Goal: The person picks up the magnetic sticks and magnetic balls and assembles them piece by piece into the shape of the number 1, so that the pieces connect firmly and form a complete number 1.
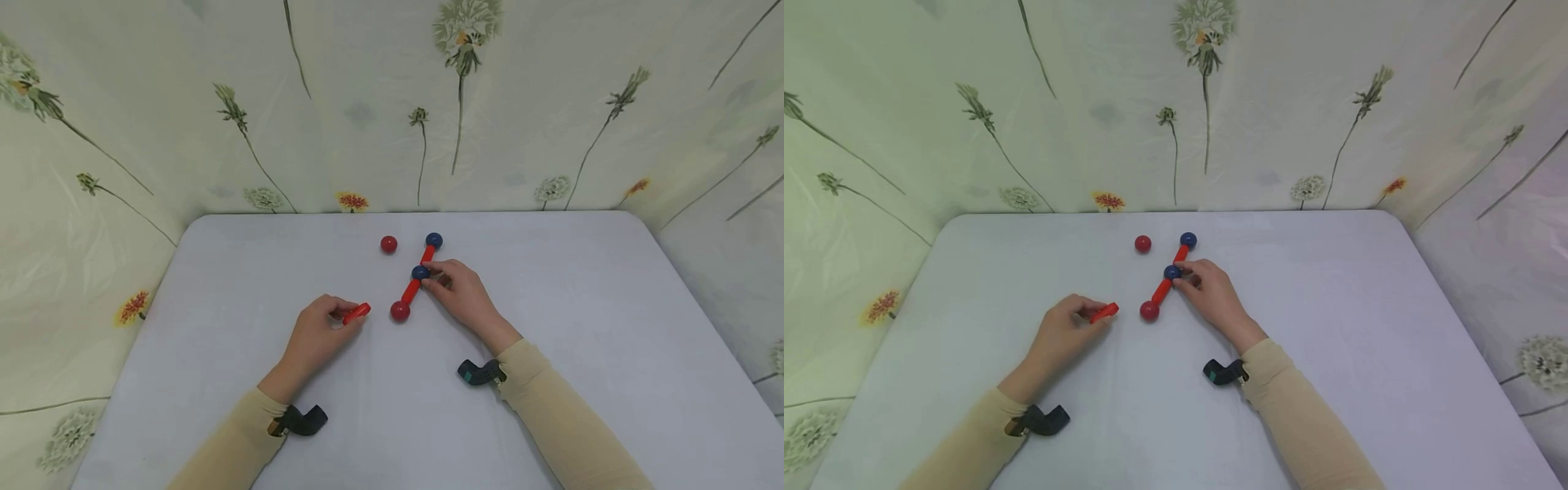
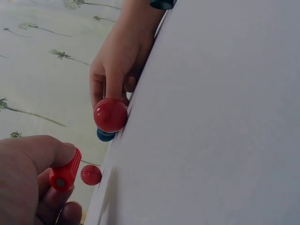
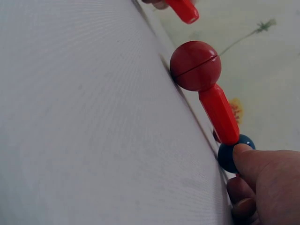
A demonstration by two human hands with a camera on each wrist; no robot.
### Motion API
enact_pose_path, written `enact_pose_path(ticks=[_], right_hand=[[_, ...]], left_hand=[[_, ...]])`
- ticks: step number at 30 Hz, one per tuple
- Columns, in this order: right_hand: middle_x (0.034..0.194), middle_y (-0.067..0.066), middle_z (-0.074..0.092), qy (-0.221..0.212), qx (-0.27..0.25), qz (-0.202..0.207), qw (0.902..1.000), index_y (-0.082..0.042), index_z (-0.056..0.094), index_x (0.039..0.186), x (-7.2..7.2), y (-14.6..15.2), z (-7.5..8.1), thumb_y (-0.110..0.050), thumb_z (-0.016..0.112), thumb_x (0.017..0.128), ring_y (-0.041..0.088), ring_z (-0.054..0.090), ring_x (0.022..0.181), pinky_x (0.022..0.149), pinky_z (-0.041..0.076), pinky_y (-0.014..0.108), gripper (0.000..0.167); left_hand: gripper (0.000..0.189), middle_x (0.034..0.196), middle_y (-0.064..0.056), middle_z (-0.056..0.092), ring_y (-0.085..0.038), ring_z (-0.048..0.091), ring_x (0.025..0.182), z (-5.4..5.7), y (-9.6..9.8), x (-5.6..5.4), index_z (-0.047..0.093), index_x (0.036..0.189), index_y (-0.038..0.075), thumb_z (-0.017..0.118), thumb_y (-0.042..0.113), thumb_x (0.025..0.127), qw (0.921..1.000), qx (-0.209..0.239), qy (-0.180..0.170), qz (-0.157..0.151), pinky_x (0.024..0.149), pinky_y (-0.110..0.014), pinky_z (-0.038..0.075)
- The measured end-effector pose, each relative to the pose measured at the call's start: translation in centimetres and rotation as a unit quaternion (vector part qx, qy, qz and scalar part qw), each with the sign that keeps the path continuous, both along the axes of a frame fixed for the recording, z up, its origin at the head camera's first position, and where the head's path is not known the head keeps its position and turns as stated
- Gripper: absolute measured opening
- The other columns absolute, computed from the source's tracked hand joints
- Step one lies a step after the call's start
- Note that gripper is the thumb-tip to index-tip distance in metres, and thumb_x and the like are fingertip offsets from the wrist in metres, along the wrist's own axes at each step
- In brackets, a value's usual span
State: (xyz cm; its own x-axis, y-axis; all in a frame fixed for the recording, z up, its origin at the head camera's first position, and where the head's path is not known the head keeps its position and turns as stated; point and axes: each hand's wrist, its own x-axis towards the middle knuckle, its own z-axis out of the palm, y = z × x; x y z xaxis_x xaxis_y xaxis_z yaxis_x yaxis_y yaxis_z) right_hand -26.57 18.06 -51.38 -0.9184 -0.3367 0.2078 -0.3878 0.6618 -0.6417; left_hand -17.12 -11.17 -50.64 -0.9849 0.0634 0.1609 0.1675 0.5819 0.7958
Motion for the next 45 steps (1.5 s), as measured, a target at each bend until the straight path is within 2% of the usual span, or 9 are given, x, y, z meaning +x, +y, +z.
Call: enact_pose_path(ticks=[8, 17, 29, 38, 41, 45], right_hand=[[0.112, 0.001, 0.064, -0.002, 0.001, -0.003, 1.0000, -0.016, 0.066, 0.129, 0.0, -0.1, 0.0, -0.024, 0.071, 0.093, 0.014, 0.062, 0.090, 0.082, 0.052, 0.035, 0.037], [0.113, 0.001, 0.064, -0.004, 0.004, -0.005, 1.0000, -0.016, 0.065, 0.130, 0.1, -0.1, 0.2, -0.024, 0.071, 0.093, 0.014, 0.062, 0.090, 0.081, 0.052, 0.035, 0.038], [0.113, 0.001, 0.063, -0.008, 0.004, -0.005, 0.9999, -0.017, 0.065, 0.130, 0.1, 0.0, 0.1, -0.025, 0.071, 0.093, 0.014, 0.062, 0.091, 0.081, 0.052, 0.035, 0.038], [0.111, 0.003, 0.064, -0.008, -0.001, -0.006, 1.0000, -0.014, 0.065, 0.129, 0.3, -0.1, 0.4, -0.024, 0.071, 0.093, 0.016, 0.062, 0.090, 0.080, 0.053, 0.036, 0.038], [0.110, 0.004, 0.064, -0.004, -0.001, -0.005, 1.0000, -0.011, 0.065, 0.129, 0.3, -0.1, 0.4, -0.023, 0.072, 0.093, 0.017, 0.063, 0.090, 0.080, 0.053, 0.036, 0.039], [0.110, 0.004, 0.064, -0.004, 0.002, -0.005, 1.0000, -0.011, 0.065, 0.129, 0.3, -0.1, 0.4, -0.024, 0.072, 0.093, 0.017, 0.063, 0.090, 0.079, 0.053, 0.036, 0.039]], left_hand=[[0.021, 0.090, 0.013, 0.062, -0.009, 0.057, 0.082, -0.3, 1.1, 0.7, 0.074, 0.103, 0.020, 0.079, 0.027, 0.085, 0.9999, 0.011, 0.002, -0.013, 0.068, -0.030, 0.051], [0.022, 0.089, 0.015, 0.061, -0.005, 0.056, 0.081, -0.7, 2.9, 1.3, 0.073, 0.102, 0.020, 0.080, 0.031, 0.084, 0.9992, -0.004, 0.008, -0.039, 0.066, -0.027, 0.051], [0.021, 0.088, 0.013, 0.061, -0.006, 0.057, 0.080, -0.7, 3.3, 1.3, 0.073, 0.101, 0.020, 0.080, 0.030, 0.084, 0.9994, -0.012, 0.010, -0.031, 0.066, -0.028, 0.050], [0.020, 0.085, 0.012, 0.061, -0.005, 0.056, 0.078, -0.8, 3.7, 1.1, 0.074, 0.099, 0.018, 0.080, 0.029, 0.083, 0.9984, -0.034, 0.035, -0.030, 0.065, -0.027, 0.049], [0.020, 0.085, 0.013, 0.062, -0.004, 0.057, 0.078, -0.9, 3.9, 1.0, 0.074, 0.099, 0.019, 0.080, 0.029, 0.083, 0.9977, -0.048, 0.038, -0.029, 0.072, -0.030, 0.045], [0.020, 0.083, 0.013, 0.061, -0.003, 0.057, 0.077, -0.8, 4.1, 1.0, 0.075, 0.098, 0.020, 0.080, 0.030, 0.082, 0.9975, -0.056, 0.036, -0.024, 0.075, -0.034, 0.041]])
